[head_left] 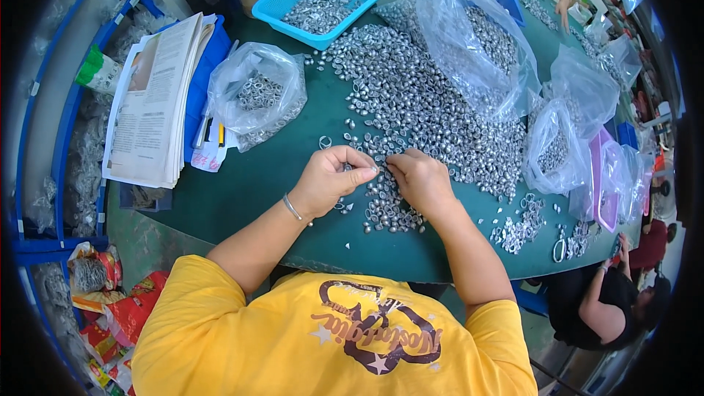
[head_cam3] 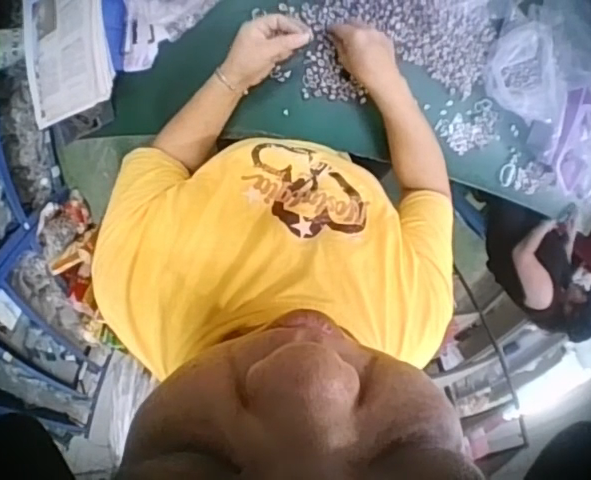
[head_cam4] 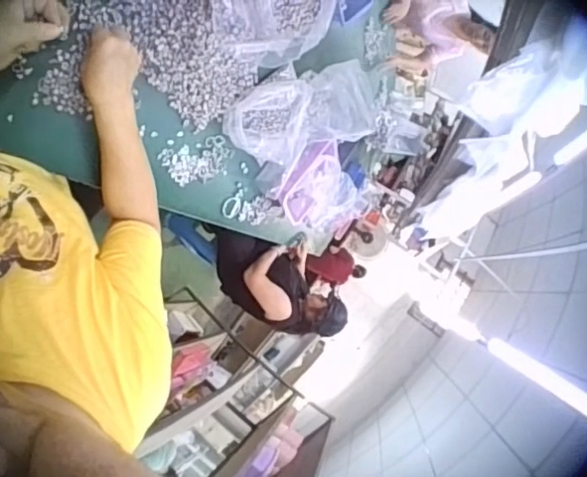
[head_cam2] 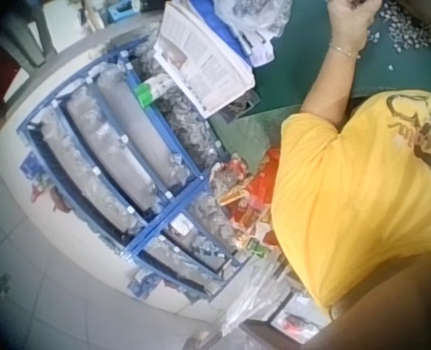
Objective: The person sorts through a pile of small metal parts on a table, picking them up one by one and placing them into different piles.
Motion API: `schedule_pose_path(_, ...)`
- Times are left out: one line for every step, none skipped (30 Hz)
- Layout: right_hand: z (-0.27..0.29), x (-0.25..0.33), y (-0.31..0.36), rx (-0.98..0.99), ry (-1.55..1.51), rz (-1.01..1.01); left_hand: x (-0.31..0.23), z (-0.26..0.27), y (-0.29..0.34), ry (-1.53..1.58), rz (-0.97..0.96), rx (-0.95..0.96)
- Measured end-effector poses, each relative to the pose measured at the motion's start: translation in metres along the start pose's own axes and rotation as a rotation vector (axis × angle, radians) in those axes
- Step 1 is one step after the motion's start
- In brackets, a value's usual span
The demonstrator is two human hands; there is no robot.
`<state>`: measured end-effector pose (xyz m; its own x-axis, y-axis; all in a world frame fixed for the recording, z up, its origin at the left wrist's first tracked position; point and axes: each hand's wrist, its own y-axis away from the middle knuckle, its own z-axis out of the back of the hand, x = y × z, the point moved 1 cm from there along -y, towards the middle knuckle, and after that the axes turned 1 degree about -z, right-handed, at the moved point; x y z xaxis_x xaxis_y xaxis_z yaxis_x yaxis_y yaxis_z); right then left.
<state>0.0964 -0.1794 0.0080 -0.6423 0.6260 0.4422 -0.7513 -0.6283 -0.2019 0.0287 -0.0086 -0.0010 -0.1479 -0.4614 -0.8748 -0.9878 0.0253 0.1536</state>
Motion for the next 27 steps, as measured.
schedule_pose_path(0.0, 0.0, 0.0, 0.003, 0.0, -0.003, 0.0, -0.001, 0.001, -0.034, 0.002, -0.023)
schedule_pose_path(0.0, 0.0, -0.001, 0.005, 0.0, -0.007, 0.0, -0.002, 0.003, -0.068, 0.004, -0.045)
schedule_pose_path(0.0, 0.0, -0.001, 0.008, 0.0, -0.011, 0.001, -0.001, 0.003, -0.072, 0.018, -0.04)
schedule_pose_path(0.0, 0.001, -0.001, 0.015, 0.0, -0.023, 0.003, 0.001, 0.003, -0.077, 0.033, -0.035)
schedule_pose_path(0.0, 0.001, -0.002, 0.02, -0.007, -0.026, 0.004, 0.003, 0.004, -0.081, 0.049, -0.03)
schedule_pose_path(0.0, 0.001, -0.003, 0.024, -0.013, -0.028, 0.005, 0.002, 0.004, -0.097, 0.052, -0.042)
schedule_pose_path(0.0, 0.0, -0.002, 0.03, -0.017, -0.034, 0.005, 0.001, 0.004, -0.083, 0.047, -0.041)
schedule_pose_path(-0.002, -0.002, -0.002, 0.032, -0.051, -0.05, 0.005, -0.001, 0.005, -0.069, 0.042, -0.039)
schedule_pose_path(-0.004, -0.005, -0.003, 0.034, -0.085, -0.066, 0.005, -0.002, 0.006, -0.055, 0.036, -0.037)
schedule_pose_path(-0.005, -0.006, -0.005, 0.036, -0.119, -0.079, 0.005, -0.001, 0.006, -0.041, 0.036, -0.03)
schedule_pose_path(-0.005, -0.007, -0.005, 0.053, -0.126, -0.094, 0.006, 0.0, 0.006, -0.028, 0.036, -0.023)
schedule_pose_path(-0.004, -0.007, -0.006, 0.069, -0.133, -0.109, 0.007, 0.001, 0.006, -0.014, 0.035, -0.016)
schedule_pose_path(-0.004, -0.007, -0.006, 0.086, -0.14, -0.124, 0.009, 0.002, 0.006, 0.0, 0.046, -0.026)
schedule_pose_path(-0.004, -0.007, -0.006, 0.072, -0.136, -0.116, 0.01, 0.004, 0.006, 0.013, 0.056, -0.036)
schedule_pose_path(-0.004, -0.006, -0.005, 0.057, -0.133, -0.109, 0.011, 0.005, 0.006, 0.027, 0.066, -0.046)
schedule_pose_path(-0.005, -0.006, -0.005, 0.042, -0.13, -0.101, 0.013, 0.007, 0.005, 0.083, 0.053, -0.053)
schedule_pose_path(-0.005, -0.004, -0.005, 0.035, -0.125, -0.095, 0.014, 0.009, 0.004, 0.138, 0.04, -0.059)
schedule_pose_path(-0.005, -0.003, -0.003, 0.027, -0.12, -0.089, 0.014, 0.01, 0.004, 0.193, 0.026, -0.065)
schedule_pose_path(-0.005, -0.002, -0.003, 0.02, -0.113, -0.084, 0.013, 0.011, 0.003, 0.202, 0.012, -0.053)
schedule_pose_path(-0.005, 0.0, -0.002, 0.025, -0.108, -0.079, 0.011, 0.011, 0.003, 0.211, -0.002, -0.041)
schedule_pose_path(-0.005, 0.002, -0.002, 0.03, -0.102, -0.074, 0.01, 0.011, 0.002, 0.22, -0.016, -0.028)
schedule_pose_path(-0.005, 0.003, -0.002, 0.036, -0.097, -0.068, 0.01, 0.011, 0.002, 0.215, -0.027, -0.041)
schedule_pose_path(-0.004, 0.004, -0.002, 0.048, -0.088, -0.059, 0.011, 0.01, 0.002, 0.209, -0.037, -0.053)
schedule_pose_path(-0.002, 0.006, -0.003, 0.061, -0.078, -0.049, 0.011, 0.01, 0.002, 0.204, -0.048, -0.065)
schedule_pose_path(-0.001, 0.007, -0.004, 0.073, -0.07, -0.04, 0.01, 0.009, 0.002, 0.213, -0.043, -0.072)
schedule_pose_path(0.0, 0.007, -0.004, 0.076, -0.05, -0.036, 0.008, 0.009, 0.002, 0.221, -0.039, -0.079)
schedule_pose_path(0.001, 0.007, -0.003, 0.078, -0.03, -0.032, 0.008, 0.009, 0.002, 0.23, -0.033, -0.085)
